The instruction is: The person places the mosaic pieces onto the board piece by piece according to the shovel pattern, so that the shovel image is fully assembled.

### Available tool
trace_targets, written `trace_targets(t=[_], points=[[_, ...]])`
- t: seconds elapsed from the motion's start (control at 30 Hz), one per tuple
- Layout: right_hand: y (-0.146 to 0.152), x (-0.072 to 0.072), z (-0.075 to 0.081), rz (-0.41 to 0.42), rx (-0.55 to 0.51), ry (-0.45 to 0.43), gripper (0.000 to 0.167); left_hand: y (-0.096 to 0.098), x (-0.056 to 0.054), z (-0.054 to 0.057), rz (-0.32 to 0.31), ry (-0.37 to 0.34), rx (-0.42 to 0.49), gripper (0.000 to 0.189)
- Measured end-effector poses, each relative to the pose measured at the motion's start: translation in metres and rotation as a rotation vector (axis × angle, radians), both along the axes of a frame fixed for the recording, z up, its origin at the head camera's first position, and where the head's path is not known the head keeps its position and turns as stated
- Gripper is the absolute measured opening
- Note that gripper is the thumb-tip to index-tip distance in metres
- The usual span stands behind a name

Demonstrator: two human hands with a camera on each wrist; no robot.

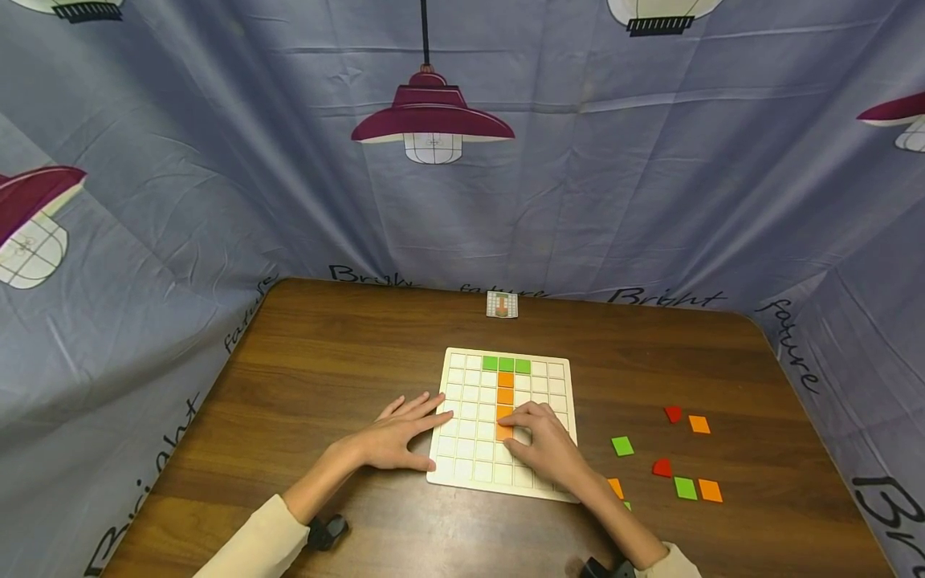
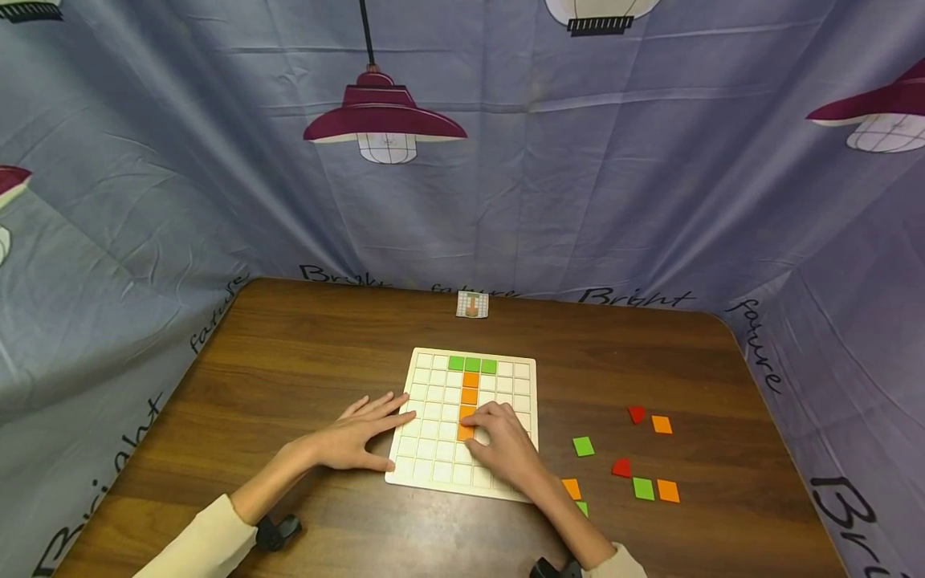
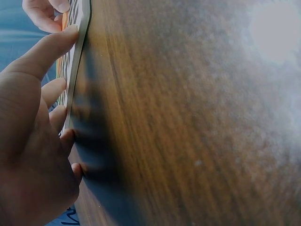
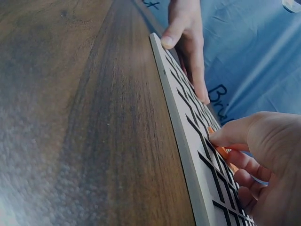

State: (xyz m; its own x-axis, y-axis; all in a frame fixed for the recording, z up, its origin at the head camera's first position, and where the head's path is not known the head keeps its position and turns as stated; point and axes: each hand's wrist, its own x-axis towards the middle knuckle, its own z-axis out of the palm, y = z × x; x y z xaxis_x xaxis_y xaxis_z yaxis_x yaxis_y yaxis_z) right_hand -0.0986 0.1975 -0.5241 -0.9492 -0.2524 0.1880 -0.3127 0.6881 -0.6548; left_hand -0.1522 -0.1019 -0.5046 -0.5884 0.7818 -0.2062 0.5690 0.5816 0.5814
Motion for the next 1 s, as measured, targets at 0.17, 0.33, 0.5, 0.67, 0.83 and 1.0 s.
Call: trace_targets(t=[0.17, 0.33, 0.5, 0.67, 0.83, 1.0], points=[[0.0, -0.001, -0.001, 0.002, 0.003, 0.016, 0.026, 0.0, 0.0, 0.0, 0.0, 0.0, 0.002, 0.081], [0.0, -0.001, -0.002, 0.007, -0.002, 0.05, 0.027, 0.0, 0.0, 0.002, -0.002, -0.002, -0.011, 0.081], [0.001, 0.0, 0.0, 0.004, -0.005, 0.045, 0.026, 0.0, 0.0, 0.002, -0.002, -0.002, -0.008, 0.081], [0.008, 0.001, 0.003, -0.023, -0.037, 0.036, 0.025, 0.0, 0.0, 0.002, -0.009, -0.001, 0.008, 0.081], [0.026, 0.0, 0.008, -0.061, -0.062, 0.066, 0.023, 0.0, 0.001, 0.002, -0.008, -0.002, 0.01, 0.081], [0.049, -0.001, 0.017, -0.096, -0.069, 0.142, 0.025, -0.001, 0.001, 0.002, -0.009, 0.002, 0.015, 0.08]])
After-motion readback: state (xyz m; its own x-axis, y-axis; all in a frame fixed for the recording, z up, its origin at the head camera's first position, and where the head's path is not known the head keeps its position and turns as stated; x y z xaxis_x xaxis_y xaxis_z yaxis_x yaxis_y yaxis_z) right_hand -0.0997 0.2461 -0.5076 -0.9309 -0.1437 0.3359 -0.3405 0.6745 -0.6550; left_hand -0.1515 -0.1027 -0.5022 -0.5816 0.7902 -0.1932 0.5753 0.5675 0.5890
